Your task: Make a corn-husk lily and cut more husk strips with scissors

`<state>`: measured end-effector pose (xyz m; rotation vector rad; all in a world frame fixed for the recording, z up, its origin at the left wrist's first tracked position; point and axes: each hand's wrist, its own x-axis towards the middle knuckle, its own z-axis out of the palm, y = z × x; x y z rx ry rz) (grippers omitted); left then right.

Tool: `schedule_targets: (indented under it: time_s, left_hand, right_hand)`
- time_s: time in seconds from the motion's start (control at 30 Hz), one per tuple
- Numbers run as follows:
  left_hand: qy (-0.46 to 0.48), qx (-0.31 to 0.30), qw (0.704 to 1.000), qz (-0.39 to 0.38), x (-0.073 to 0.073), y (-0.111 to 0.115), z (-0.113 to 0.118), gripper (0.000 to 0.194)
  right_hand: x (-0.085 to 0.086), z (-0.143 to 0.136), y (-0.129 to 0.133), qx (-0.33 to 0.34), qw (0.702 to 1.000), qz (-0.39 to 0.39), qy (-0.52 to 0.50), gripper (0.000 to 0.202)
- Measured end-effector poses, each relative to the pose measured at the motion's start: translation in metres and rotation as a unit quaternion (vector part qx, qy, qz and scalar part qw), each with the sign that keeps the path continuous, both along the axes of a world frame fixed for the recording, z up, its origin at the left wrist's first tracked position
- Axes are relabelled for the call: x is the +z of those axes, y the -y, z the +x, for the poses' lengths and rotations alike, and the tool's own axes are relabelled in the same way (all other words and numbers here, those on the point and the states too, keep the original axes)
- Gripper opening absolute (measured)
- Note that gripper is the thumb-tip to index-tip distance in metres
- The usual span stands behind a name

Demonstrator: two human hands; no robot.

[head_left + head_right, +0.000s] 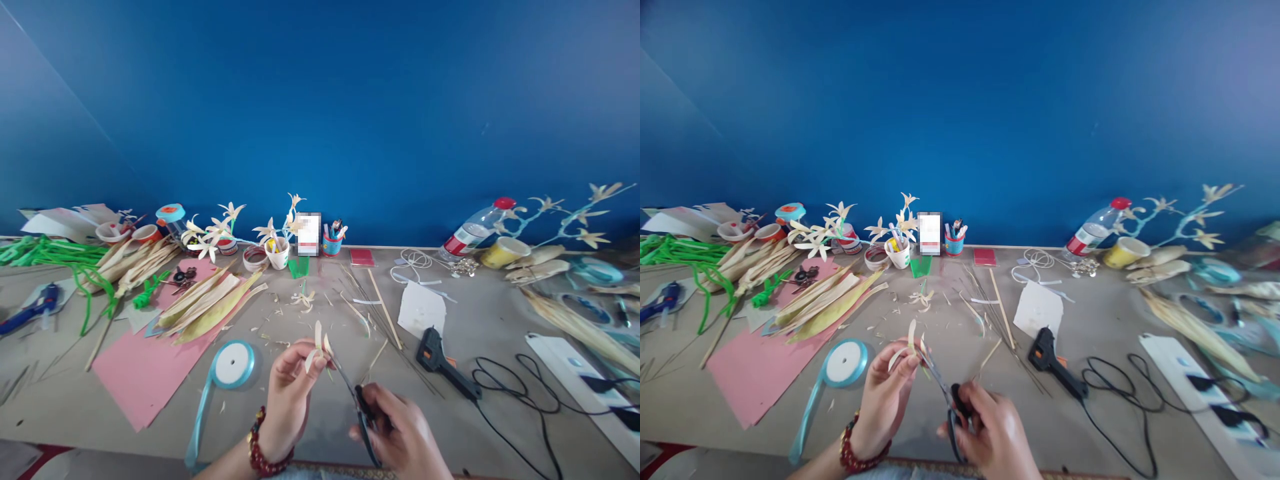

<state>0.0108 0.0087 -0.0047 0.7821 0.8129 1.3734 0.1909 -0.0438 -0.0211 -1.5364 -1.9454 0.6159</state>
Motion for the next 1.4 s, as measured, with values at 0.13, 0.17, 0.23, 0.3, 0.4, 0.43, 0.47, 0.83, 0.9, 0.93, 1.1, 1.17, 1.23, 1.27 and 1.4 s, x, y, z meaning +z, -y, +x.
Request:
schedule_targets:
  time_s: [0.13,0.17,0.23,0.3,0.4,0.43,0.47,0.83,0.9,0.93,1.1,1.17,1.23,1.27,1.4]
  left_hand:
    - [0.000,0.000,1.000,0.002,0.000,0.000,0.000,0.013]
    - [-0.001,-0.001,1.000,0.003,0.001,0.001,0.000,0.013]
    - [-0.001,-0.002,1.000,0.006,0.001,0.001,0.000,0.012]
    - [0.000,-0.005,1.000,0.011,0.001,0.001,0.000,0.012]
    - [0.005,-0.011,1.000,0.016,0.000,0.000,-0.001,0.010]
    - [0.008,-0.014,1.000,0.017,0.000,0.000,-0.001,0.009]
    - [0.012,-0.017,1.000,0.017,0.000,0.000,-0.001,0.008]
    - [0.028,-0.034,0.999,0.029,-0.007,0.001,-0.001,0.003]
    - [0.027,-0.037,0.998,0.032,-0.006,0.000,-0.001,0.003]
    - [0.027,-0.038,0.998,0.032,-0.006,0.000,-0.001,0.004]
    - [0.028,-0.038,0.998,0.035,-0.004,0.000,0.000,0.005]
    - [0.030,-0.039,0.998,0.035,-0.004,0.000,0.000,0.004]
    - [0.028,-0.040,0.998,0.037,-0.004,0.000,0.000,0.004]
    - [0.027,-0.040,0.998,0.038,-0.004,0.000,0.000,0.005]
    - [0.024,-0.042,0.998,0.042,-0.006,0.000,-0.001,0.005]
  right_hand:
    - [0.001,0.000,0.000,0.006,1.000,0.016,0.001,0.032]
    - [0.001,0.000,0.000,0.006,1.000,0.019,-0.001,0.032]
    - [0.004,-0.001,0.001,0.009,1.000,0.016,-0.002,0.032]
    - [0.007,-0.001,0.002,0.013,1.000,0.005,-0.005,0.030]
    - [0.010,-0.002,0.002,0.019,1.000,-0.008,-0.011,0.028]
    - [0.011,-0.002,0.002,0.018,1.000,-0.009,-0.013,0.028]
    - [0.012,-0.002,0.002,0.019,1.000,-0.010,-0.015,0.028]
    - [0.003,-0.003,0.000,0.017,1.000,0.008,-0.025,0.034]
    - [-0.001,0.000,0.000,0.021,1.000,0.008,-0.016,0.034]
    - [-0.003,0.000,0.000,0.024,1.000,0.007,-0.011,0.034]
    - [-0.007,0.002,0.001,0.025,1.000,0.012,0.004,0.032]
    - [-0.007,0.001,0.001,0.028,0.999,0.022,0.008,0.031]
    - [-0.008,0.001,0.001,0.029,0.999,0.030,0.010,0.032]
    - [-0.008,0.001,0.001,0.029,0.999,0.033,0.011,0.032]
    - [-0.009,0.001,0.001,0.025,0.999,0.035,0.015,0.029]
